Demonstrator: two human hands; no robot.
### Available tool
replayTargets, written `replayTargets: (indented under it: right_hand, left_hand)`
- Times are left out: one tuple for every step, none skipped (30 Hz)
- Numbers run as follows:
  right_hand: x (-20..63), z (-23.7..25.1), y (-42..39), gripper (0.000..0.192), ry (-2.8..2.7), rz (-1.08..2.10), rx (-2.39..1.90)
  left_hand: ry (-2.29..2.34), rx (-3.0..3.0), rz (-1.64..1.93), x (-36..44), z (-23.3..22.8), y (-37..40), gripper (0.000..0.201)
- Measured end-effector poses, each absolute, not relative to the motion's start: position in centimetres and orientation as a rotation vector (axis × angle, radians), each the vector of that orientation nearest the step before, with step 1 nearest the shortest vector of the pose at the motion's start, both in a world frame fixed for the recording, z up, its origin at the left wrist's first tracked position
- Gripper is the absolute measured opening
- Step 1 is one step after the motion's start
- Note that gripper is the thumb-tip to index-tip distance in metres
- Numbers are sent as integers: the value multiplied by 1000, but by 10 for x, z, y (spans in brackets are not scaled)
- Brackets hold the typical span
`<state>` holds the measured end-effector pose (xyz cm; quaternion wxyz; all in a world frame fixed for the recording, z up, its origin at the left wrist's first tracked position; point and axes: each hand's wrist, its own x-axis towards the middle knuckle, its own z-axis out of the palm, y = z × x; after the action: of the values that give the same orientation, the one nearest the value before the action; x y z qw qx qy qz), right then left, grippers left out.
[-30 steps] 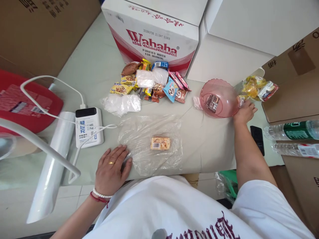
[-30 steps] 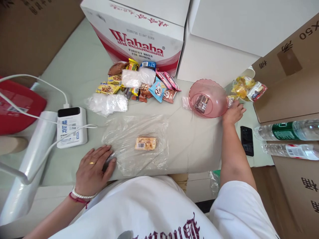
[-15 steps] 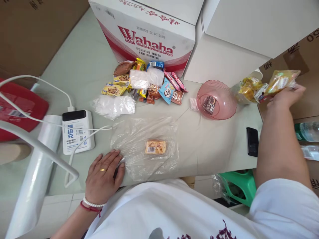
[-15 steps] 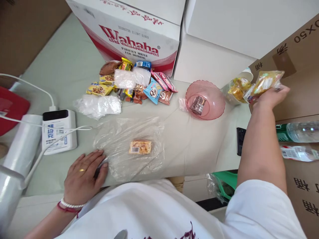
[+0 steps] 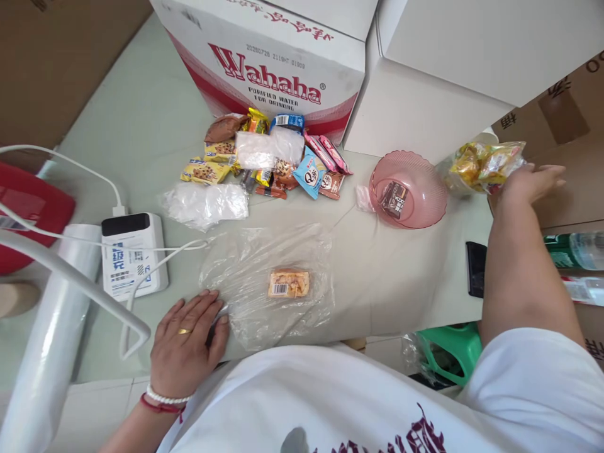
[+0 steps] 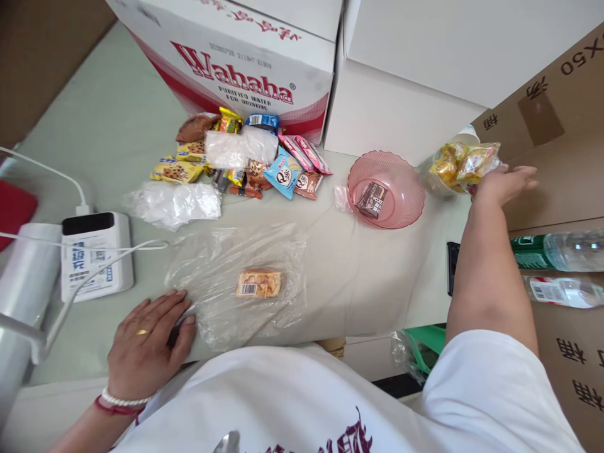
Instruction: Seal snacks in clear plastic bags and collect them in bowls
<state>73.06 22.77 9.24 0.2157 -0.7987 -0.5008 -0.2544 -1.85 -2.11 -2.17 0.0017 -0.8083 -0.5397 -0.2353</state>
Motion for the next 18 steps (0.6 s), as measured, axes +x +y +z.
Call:
replayTargets:
  right_hand:
    - [718, 93, 216, 25, -1215, -733, -2238]
    - [703, 92, 205, 27, -1129, -758, -2240]
    - [687, 90, 196, 34, -1159, -772, -2233]
    - [672, 86, 189, 44, -1265, -769, -2237]
    - [658, 81, 185, 57, -1380, -743, -2265]
    - [647, 75, 183, 70, -1458, -695, -2326]
    - [639, 69, 184, 81, -1493, -634, -2411]
    - [634, 63, 187, 88, -1497, -577, -2501]
    - [632, 58, 191, 93, -1477, -532, -2583]
    - [634, 54, 197, 94, -1451, -499, -2648]
    - [637, 52, 204, 93, -1426, -475, -2693]
    - [642, 51, 211, 91, -1400, -460, -2721]
    - [647, 52, 219, 89, -1373, -448, -2738]
    - [653, 53, 226, 86, -1355, -434, -2744]
    - [660, 54, 234, 84, -1344, -417, -2745]
    - [666, 56, 241, 83, -1336, -401, -2746]
    - [672, 57, 249, 83, -1337, -387, -2751]
    - [677, 59, 257, 84, -1337, -373, -2767]
  left_hand:
    - [-1698, -2538, -741, -19, -22, -21, 47]
    - [-1700, -2541, -744, -19, -22, -21, 47]
    - [-1700, -2542, -747, -19, -23, -21, 48]
    - [-1693, -2540, -751, -19, -23, -21, 48]
    - [-1678, -2532, -759, -19, -23, -21, 48]
    - [-1658, -2523, -763, -19, -22, -20, 48]
    - [-1639, -2513, -762, -19, -22, -19, 47]
    - [-1621, -2506, -757, -18, -21, -18, 46]
    - [-1605, -2502, -749, -18, -20, -17, 44]
    - [-1595, -2503, -738, -17, -19, -17, 43]
    - [-1591, -2506, -725, -17, -18, -16, 41]
    - [-1589, -2507, -720, -17, -17, -15, 40]
    - [-1589, -2507, -718, -16, -16, -15, 40]
    - [-1590, -2506, -722, -16, -16, -14, 41]
    - [-1593, -2505, -728, -16, -15, -14, 44]
    - [-1597, -2506, -738, -16, -15, -14, 47]
    - [-1614, -2506, -747, -15, -15, -14, 52]
    - [-1631, -2509, -757, -15, -15, -14, 57]
